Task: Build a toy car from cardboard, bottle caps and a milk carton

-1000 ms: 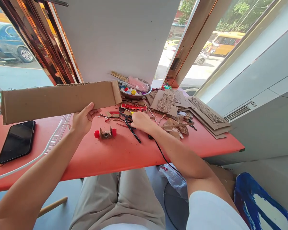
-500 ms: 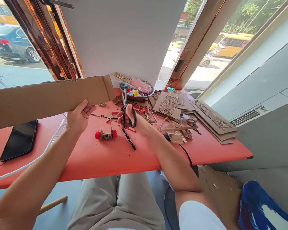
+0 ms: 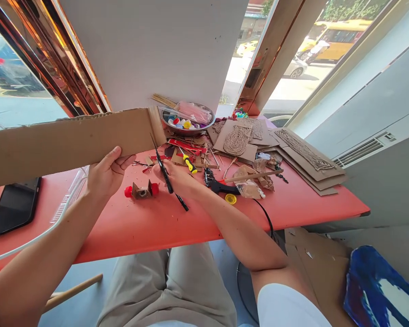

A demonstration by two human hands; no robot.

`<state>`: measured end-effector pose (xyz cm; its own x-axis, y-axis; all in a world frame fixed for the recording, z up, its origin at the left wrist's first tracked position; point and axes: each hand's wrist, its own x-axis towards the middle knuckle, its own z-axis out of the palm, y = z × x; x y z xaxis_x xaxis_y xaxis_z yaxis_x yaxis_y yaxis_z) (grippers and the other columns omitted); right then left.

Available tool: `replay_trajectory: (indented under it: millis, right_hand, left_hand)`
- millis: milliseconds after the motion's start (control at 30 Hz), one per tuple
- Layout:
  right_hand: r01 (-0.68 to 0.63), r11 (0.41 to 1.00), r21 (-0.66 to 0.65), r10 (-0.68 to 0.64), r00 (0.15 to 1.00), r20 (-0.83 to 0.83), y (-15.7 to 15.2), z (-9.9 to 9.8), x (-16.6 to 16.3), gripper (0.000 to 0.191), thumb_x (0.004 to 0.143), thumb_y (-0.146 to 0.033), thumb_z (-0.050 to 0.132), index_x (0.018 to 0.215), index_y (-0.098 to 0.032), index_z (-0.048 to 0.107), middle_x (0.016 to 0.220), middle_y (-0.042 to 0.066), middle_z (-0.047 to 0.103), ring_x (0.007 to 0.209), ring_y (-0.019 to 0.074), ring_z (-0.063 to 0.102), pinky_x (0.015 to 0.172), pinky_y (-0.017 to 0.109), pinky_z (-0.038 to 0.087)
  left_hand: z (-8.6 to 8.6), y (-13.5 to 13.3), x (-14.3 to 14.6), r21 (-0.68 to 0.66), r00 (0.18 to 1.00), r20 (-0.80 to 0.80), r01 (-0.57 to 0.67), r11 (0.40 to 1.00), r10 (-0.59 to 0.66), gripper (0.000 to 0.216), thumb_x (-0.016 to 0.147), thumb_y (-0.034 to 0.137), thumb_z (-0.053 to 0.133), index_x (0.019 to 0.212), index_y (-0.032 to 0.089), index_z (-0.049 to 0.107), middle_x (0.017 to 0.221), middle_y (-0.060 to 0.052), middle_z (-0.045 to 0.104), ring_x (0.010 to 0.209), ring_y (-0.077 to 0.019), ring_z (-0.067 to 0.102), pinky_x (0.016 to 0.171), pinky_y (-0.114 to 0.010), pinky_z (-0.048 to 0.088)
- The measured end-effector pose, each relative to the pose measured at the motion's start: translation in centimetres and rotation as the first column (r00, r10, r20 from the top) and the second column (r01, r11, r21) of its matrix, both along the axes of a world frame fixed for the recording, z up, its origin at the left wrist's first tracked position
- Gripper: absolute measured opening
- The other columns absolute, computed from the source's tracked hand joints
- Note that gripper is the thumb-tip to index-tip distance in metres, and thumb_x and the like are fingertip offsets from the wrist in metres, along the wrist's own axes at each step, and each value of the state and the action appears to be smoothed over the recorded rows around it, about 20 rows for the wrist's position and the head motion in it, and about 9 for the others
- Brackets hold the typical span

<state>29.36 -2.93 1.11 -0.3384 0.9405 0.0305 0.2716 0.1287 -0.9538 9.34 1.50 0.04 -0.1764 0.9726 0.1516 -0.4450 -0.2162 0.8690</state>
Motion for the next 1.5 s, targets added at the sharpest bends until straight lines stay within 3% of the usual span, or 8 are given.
replay_trajectory:
  millis: [167, 333, 467, 600, 867, 1233, 1500]
  right_hand:
    - [-0.083, 0.993, 0.088, 0.085, 0.996, -0.009, 0.0, 0.2, 0.1, 0.076, 0.081, -0.101, 0.043, 0.076, -0.026, 0.042, 0.082, -0.002, 0.044, 0.074, 0.0153, 0.048, 0.068, 0.032, 0.048]
    - [-0.108, 0.986, 0.123, 0.107, 0.994, 0.02, -0.3, 0.7, 0.3, 0.084, 0.074, -0.11, 0.031, 0.077, -0.027, 0.038, 0.084, -0.001, 0.041, 0.076, 0.0166, 0.045, 0.068, 0.033, 0.044]
    - [-0.073, 0.993, 0.096, 0.071, 0.997, 0.019, -0.3, 0.5, 0.3, 0.083, 0.074, -0.109, 0.034, 0.082, -0.027, 0.039, 0.082, -0.002, 0.043, 0.075, 0.0164, 0.047, 0.067, 0.033, 0.041]
    - [0.03, 0.991, 0.127, -0.037, 0.998, 0.052, -0.4, 0.3, -0.1, 0.074, 0.082, -0.1, 0.043, 0.089, -0.027, 0.047, 0.078, -0.002, 0.051, 0.073, 0.0181, 0.051, 0.065, 0.032, 0.04]
    - [0.119, 0.967, 0.227, -0.144, 0.985, 0.099, -0.7, 0.4, -0.6, 0.063, 0.091, -0.089, 0.045, 0.076, -0.028, 0.042, 0.07, -0.002, 0.048, 0.065, 0.0178, 0.048, 0.06, 0.03, 0.035]
    - [0.074, 0.958, 0.276, -0.093, 0.994, 0.054, -1.4, 0.3, -1.4, 0.069, 0.09, -0.092, 0.041, 0.067, -0.029, 0.031, 0.067, 0.0, 0.041, 0.064, 0.0176, 0.042, 0.059, 0.032, 0.036]
    - [0.118, 0.971, 0.207, -0.125, 0.992, 0.022, -1.5, 0.7, -1.4, 0.074, 0.083, -0.101, 0.04, 0.074, -0.028, 0.042, 0.068, -0.002, 0.046, 0.067, 0.0173, 0.046, 0.06, 0.03, 0.037]
  left_hand:
    - [0.1, -0.3, 0.3, 0.018, 1.0, -0.017, -0.012, 1.0, 0.013, 0.029, 0.066, 0.032, 0.095, 0.083, 0.023, 0.072, 0.081, 0.0, 0.082, 0.094, -0.026, 0.085, 0.088, -0.034, 0.072]
    - [0.2, -0.3, 0.0, 0.046, 1.0, -0.014, -0.02, 0.999, 0.021, 0.032, 0.064, 0.033, 0.097, 0.082, 0.024, 0.072, 0.08, 0.002, 0.081, 0.094, -0.0253, 0.085, 0.088, -0.033, 0.072]
    - [0.2, -0.3, -0.2, 0.03, 0.999, -0.038, -0.018, 0.999, 0.02, 0.037, 0.063, 0.034, 0.098, 0.089, 0.024, 0.074, 0.08, 0.002, 0.081, 0.094, -0.0272, 0.085, 0.092, -0.039, 0.072]
    - [0.3, -0.2, -0.1, 0.026, 0.999, -0.037, -0.013, 1.0, 0.014, 0.04, 0.06, 0.036, 0.099, 0.088, 0.024, 0.073, 0.078, 0.003, 0.08, 0.09, -0.0273, 0.085, 0.091, -0.041, 0.073]
    - [0.2, -0.4, 0.2, 0.034, 0.999, -0.05, -0.013, 0.999, 0.015, 0.039, 0.063, 0.037, 0.097, 0.088, 0.024, 0.07, 0.085, -0.002, 0.081, 0.103, -0.0326, 0.084, 0.092, -0.044, 0.073]
    - [0.4, -0.7, 0.7, 0.075, 1.0, -0.024, 0.004, 0.997, -0.002, 0.06, 0.055, 0.046, 0.103, 0.105, 0.029, 0.074, 0.091, 0.002, 0.082, 0.089, -0.0251, 0.085, 0.08, -0.034, 0.074]
    - [0.8, -1.5, 1.3, 0.046, 0.997, -0.06, 0.049, 0.998, -0.047, 0.063, 0.05, 0.042, 0.104, 0.103, 0.023, 0.074, 0.089, -0.003, 0.081, 0.088, -0.0328, 0.086, 0.069, -0.036, 0.074]
